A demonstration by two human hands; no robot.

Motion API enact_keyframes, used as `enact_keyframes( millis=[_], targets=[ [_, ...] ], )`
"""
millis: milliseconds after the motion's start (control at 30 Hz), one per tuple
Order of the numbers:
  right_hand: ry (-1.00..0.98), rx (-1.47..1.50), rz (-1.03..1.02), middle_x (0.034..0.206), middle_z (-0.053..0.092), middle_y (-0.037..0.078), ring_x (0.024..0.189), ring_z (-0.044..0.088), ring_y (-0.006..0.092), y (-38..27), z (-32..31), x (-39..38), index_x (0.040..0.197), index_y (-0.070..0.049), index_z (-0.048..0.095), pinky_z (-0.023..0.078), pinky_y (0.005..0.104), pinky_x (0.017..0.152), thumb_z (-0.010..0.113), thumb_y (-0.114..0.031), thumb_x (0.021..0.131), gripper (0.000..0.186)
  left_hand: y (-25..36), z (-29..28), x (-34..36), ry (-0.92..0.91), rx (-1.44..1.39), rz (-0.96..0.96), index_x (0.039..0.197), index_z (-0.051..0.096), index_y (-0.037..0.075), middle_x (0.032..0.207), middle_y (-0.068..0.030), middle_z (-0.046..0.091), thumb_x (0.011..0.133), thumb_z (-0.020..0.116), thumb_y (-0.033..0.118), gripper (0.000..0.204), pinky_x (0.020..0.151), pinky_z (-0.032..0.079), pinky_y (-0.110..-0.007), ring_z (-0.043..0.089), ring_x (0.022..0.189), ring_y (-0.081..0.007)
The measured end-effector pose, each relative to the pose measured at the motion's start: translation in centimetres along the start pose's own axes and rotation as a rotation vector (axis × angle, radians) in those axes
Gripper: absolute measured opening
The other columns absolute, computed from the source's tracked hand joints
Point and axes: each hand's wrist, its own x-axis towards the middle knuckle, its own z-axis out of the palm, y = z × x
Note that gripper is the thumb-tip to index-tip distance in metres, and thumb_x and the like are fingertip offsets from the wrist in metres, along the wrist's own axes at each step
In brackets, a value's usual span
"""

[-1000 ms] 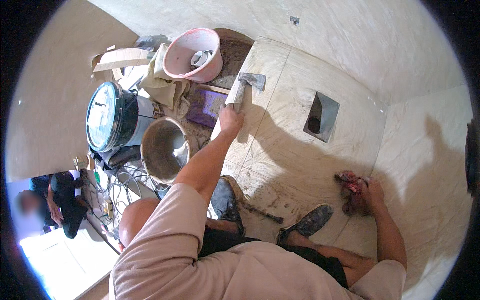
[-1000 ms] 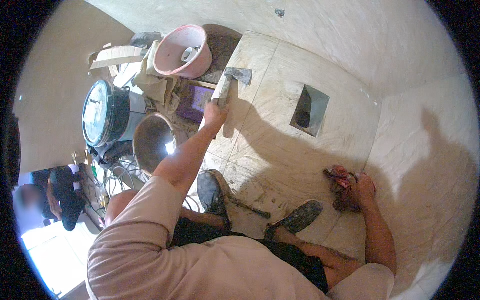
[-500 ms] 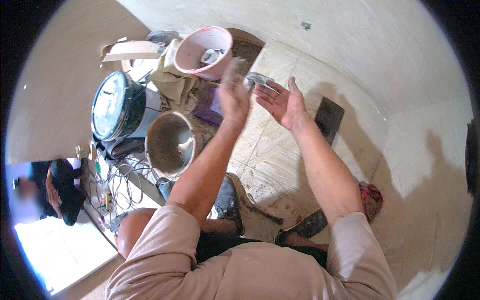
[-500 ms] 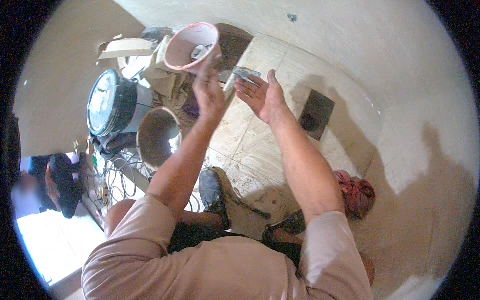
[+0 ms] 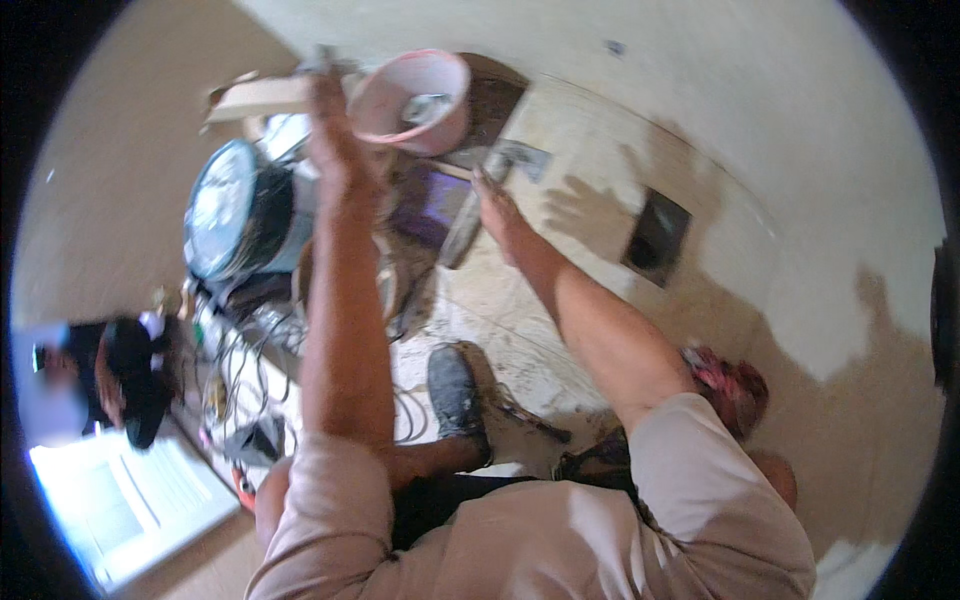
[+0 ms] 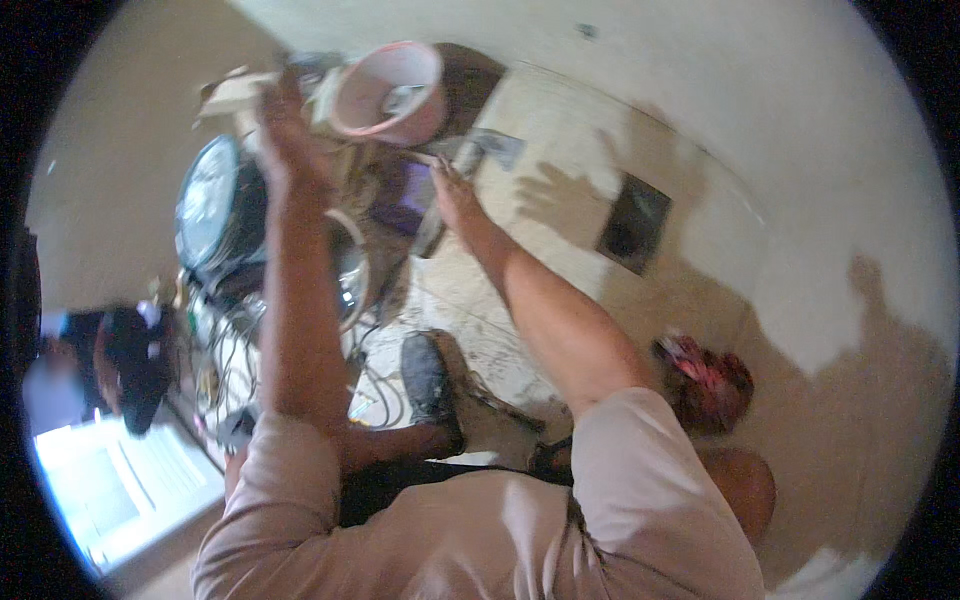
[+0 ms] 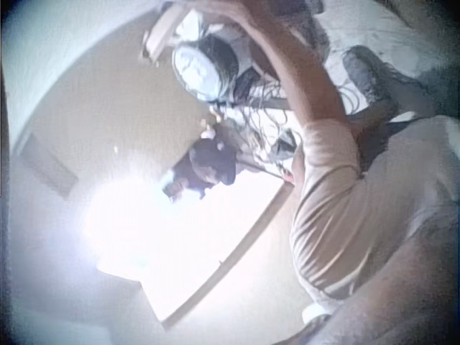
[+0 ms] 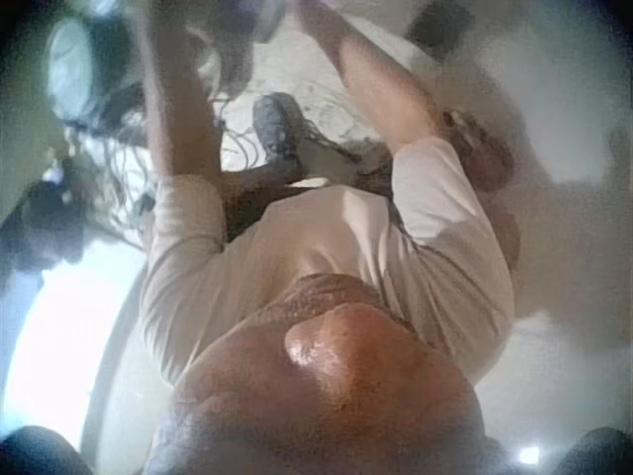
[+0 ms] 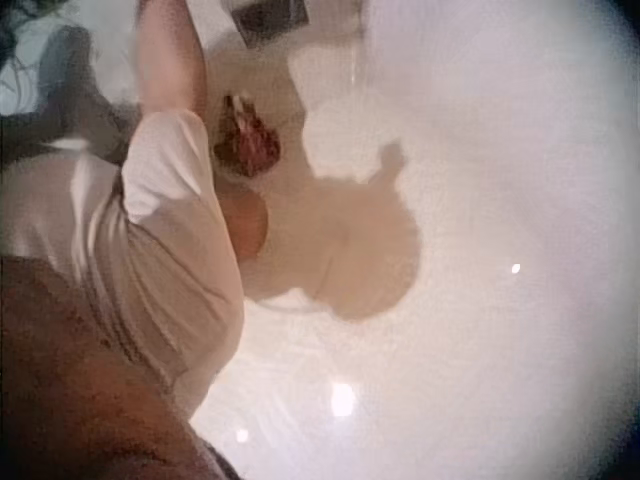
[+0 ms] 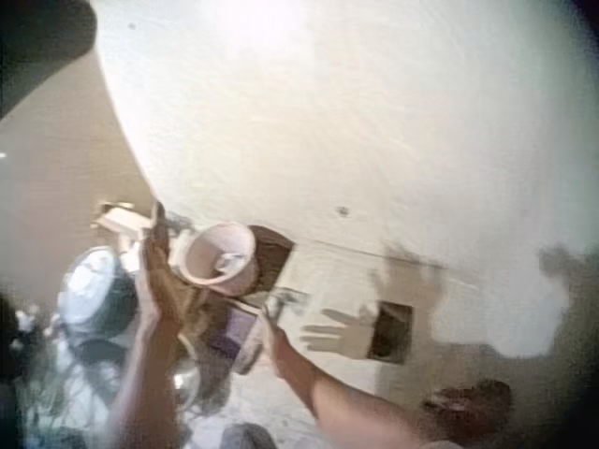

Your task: The person cleans and finishes a tiled floor section. They wipe the surface with a red cloth, apply a substance by hand into the gaps of a rectangular floor opening, and smooth it over the surrounding tile.

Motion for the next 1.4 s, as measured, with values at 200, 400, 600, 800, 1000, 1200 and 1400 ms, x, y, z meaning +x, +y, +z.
enact_keyframes(
  millis=[200, 400, 600, 800, 1000, 1200, 1400],
  targets=[
    [0.036, 1.043, 0.129, 0.139, 0.055, 0.024, 0.126, 0.054, 0.0418, -6.1, -9.8, -2.2, 0.145, 0.003, 0.041, 0.039, 0.0577, 0.11, 0.029, -0.072, 0.098, 0.09, -11.4, -4.4, -3.7, -0.237, 1.846, 0.422, 0.15, 0.045, 0.009, 0.155, -0.016, 0.043, 0.105, 0.046, 0.031, 0.05, 0.121, 0.023, -0.044, 0.029, 0.149, -0.0338],
    [0.772, -0.338, 0.017, 0.111, 0.067, 0.012, 0.1, 0.065, 0.0213, -1.1, -38.6, -11.8, 0.118, 0.003, 0.066, 0.052, 0.0363, 0.092, 0.059, -0.029, 0.099, 0.037, -14.5, -7.5, -4.3, 0.113, 1.305, 0.12, 0.079, 0.062, -0.004, 0.069, -0.0175, 0.065, 0.099, 0.064, 0.021, 0.031, 0.064, 0.047, -0.04, 0.055, 0.06, -0.0205],
    [0.887, -1.086, 0.357, 0.125, 0.065, 0.023, 0.116, 0.061, 0.0395, 12.4, -49.9, -16.3, 0.119, -0.002, 0.069, 0.047, 0.0456, 0.098, 0.062, -0.029, 0.092, 0.039, -30.7, 2.0, -12.7, -0.231, 0.872, -0.216, 0.112, 0.066, 0.001, 0.107, -0.0171, 0.07, 0.097, 0.059, 0.009, 0.019, 0.08, 0.053, -0.036, 0.067, 0.095, -0.0282],
    [1.339, -1.16, 0.347, 0.142, 0.051, 0.024, 0.133, 0.046, 0.0399, 19.7, -49.9, -11.6, 0.125, -0.003, 0.064, 0.034, 0.0533, 0.11, 0.055, -0.034, 0.096, 0.044, -39.7, 13.2, -14.0, -0.231, 0.773, -0.429, 0.1, 0.07, -0.008, 0.105, -0.0216, 0.067, 0.097, 0.06, 0.018, 0.028, 0.086, 0.05, -0.037, 0.065, 0.097, -0.0309],
    [1.389, -1.046, 0.555, 0.146, 0.044, 0.019, 0.135, 0.041, 0.0371, 19.5, -48.8, -10.3, 0.147, -0.007, 0.042, 0.032, 0.0531, 0.11, 0.051, -0.043, 0.097, 0.062, -41.3, 16.0, -12.5, 0.352, -0.251, -1.095, 0.1, 0.065, -0.001, 0.103, -0.0166, 0.071, 0.102, 0.059, 0.031, 0.033, 0.086, 0.055, -0.044, 0.069, 0.097, -0.0284],
    [1.398, -1.02, 0.645, 0.153, 0.037, 0.02, 0.138, 0.039, 0.0377, 19.3, -48.9, -9.6, 0.15, -0.014, 0.038, 0.031, 0.0573, 0.11, 0.045, -0.04, 0.101, 0.056, -40.5, 16.5, -12.5, 0.304, -0.548, -0.98, 0.108, 0.061, 0.003, 0.11, -0.0121, 0.07, 0.104, 0.055, 0.027, 0.026, 0.095, 0.056, -0.04, 0.068, 0.106, -0.0279],
    [1.414, -1.148, 0.572, 0.155, 0.032, 0.023, 0.141, 0.033, 0.0425, 21.0, -49.4, -8.9, 0.15, -0.01, 0.037, 0.03, 0.0603, 0.11, 0.044, -0.036, 0.101, 0.056, -38.5, 11.1, -12.3, 0.256, -0.19, -1.076, 0.11, 0.064, 0.004, 0.095, -0.0104, 0.068, 0.101, 0.061, 0.026, 0.024, 0.077, 0.056, -0.03, 0.067, 0.084, -0.0187]
  ],
)
